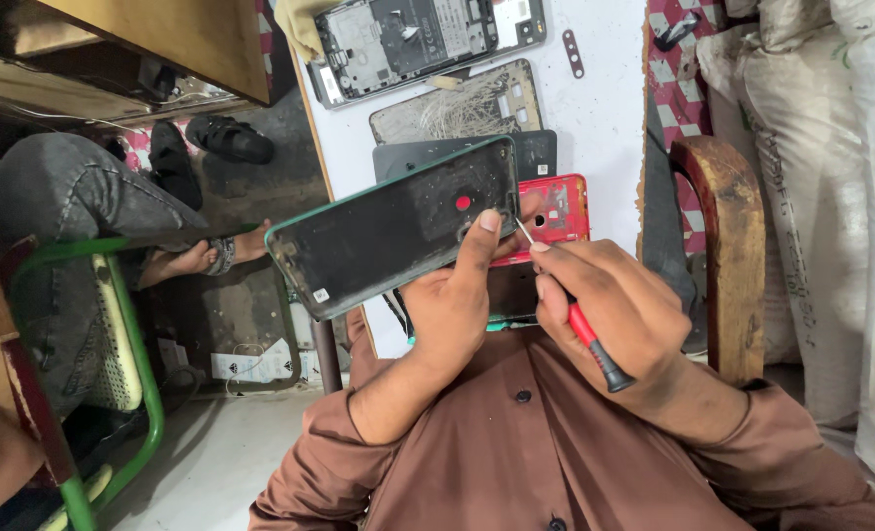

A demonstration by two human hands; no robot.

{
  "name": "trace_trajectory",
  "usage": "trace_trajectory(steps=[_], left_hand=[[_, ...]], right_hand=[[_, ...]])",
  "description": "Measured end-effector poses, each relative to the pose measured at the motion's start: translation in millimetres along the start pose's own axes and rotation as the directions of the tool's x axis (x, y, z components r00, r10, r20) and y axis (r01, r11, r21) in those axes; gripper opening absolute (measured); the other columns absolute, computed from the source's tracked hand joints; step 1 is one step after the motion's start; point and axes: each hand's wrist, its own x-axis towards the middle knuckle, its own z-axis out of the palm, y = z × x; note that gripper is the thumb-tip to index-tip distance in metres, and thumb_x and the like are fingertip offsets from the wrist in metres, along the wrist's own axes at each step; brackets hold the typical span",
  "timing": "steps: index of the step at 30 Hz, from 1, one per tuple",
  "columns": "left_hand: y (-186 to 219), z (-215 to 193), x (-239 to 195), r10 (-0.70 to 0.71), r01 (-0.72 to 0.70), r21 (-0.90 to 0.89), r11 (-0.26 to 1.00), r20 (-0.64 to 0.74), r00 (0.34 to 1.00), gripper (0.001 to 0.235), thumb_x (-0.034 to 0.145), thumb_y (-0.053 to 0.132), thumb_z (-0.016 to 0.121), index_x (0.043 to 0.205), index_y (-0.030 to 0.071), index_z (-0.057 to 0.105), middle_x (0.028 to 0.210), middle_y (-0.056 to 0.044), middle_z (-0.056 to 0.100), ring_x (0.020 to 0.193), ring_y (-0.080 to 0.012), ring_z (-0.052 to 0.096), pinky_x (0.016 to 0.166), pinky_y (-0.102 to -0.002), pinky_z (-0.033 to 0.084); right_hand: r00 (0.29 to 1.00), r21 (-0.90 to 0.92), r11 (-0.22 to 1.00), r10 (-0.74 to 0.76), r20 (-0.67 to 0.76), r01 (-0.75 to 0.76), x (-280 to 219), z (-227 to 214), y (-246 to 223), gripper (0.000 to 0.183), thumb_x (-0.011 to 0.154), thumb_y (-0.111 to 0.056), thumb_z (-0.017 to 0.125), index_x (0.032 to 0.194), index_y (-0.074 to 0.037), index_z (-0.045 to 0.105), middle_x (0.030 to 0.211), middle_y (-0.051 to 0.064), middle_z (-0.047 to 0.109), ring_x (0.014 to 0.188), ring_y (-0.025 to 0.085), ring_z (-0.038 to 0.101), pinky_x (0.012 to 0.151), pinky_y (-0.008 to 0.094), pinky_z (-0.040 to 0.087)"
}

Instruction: The person uses a screwdriver to pry and separate the back cover of a smartphone. They repeatedly work on the edges and camera area to loosen the casing while other disassembled phones sit on the table.

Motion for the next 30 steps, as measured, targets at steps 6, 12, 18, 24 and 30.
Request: trace_trajectory(steps=[6,12,18,24,30], left_hand=[[6.1,0.8,1.3,0.03,-0.027,0.086,0.996,-0.032,0.999,0.017,0.104,0.006,0.065,0.113,-0.007,0.071,0.11,-0.009,0.074,0.098,-0.015,0.072,0.091,-0.031,0.06],[19.4,7.9,1.4,-0.014,0.011,-0.123,0.992,-0.021,1.0,0.021,0.103,0.005,0.062,0.122,-0.006,0.065,0.116,-0.014,0.074,0.107,-0.0242,0.074,0.094,-0.038,0.062],[14.2,4.3,4.6,-0.077,0.079,-0.292,0.953,0.018,0.997,0.02,0.105,0.002,0.062,0.124,-0.005,0.062,0.121,-0.018,0.07,0.11,-0.0297,0.072,0.096,-0.045,0.061],[4.9,3.5,1.2,-0.094,0.093,-0.263,0.96,0.01,0.996,0.02,0.104,0.002,0.062,0.123,-0.006,0.063,0.121,-0.017,0.07,0.112,-0.0282,0.07,0.099,-0.044,0.06],[17.6,8.3,-0.2,-0.02,0.031,-0.177,0.984,0.063,0.998,0.024,0.106,0.005,0.058,0.127,-0.007,0.06,0.121,-0.021,0.071,0.113,-0.0293,0.072,0.102,-0.044,0.06]], right_hand=[[0.999,0.018,0.999,-0.038,0.027,0.037,0.9,5.8,-2.1,0.04,0.089,0.011,0.073,0.127,0.011,0.06,0.127,0.027,0.066,0.117,0.04,0.069,0.098,0.044,0.058],[0.988,-0.006,0.989,-0.15,0.033,0.151,-0.1,13.8,6.4,0.045,0.089,0.011,0.075,0.131,0.014,0.057,0.135,0.031,0.06,0.128,0.044,0.064,0.107,0.047,0.056],[0.982,0.028,0.982,-0.186,-0.016,0.186,-1.3,17.8,14.4,0.046,0.089,0.014,0.073,0.132,0.012,0.055,0.137,0.031,0.059,0.13,0.046,0.062,0.109,0.049,0.056],[0.987,0.049,0.986,-0.157,-0.032,0.158,-1.5,16.1,16.3,0.047,0.088,0.014,0.072,0.131,0.012,0.055,0.135,0.03,0.06,0.127,0.046,0.064,0.108,0.049,0.056],[0.99,0.083,0.986,-0.144,-0.008,0.144,-2.3,7.1,15.3,0.039,0.089,0.012,0.067,0.127,0.011,0.057,0.128,0.027,0.065,0.122,0.044,0.069,0.102,0.046,0.059]])
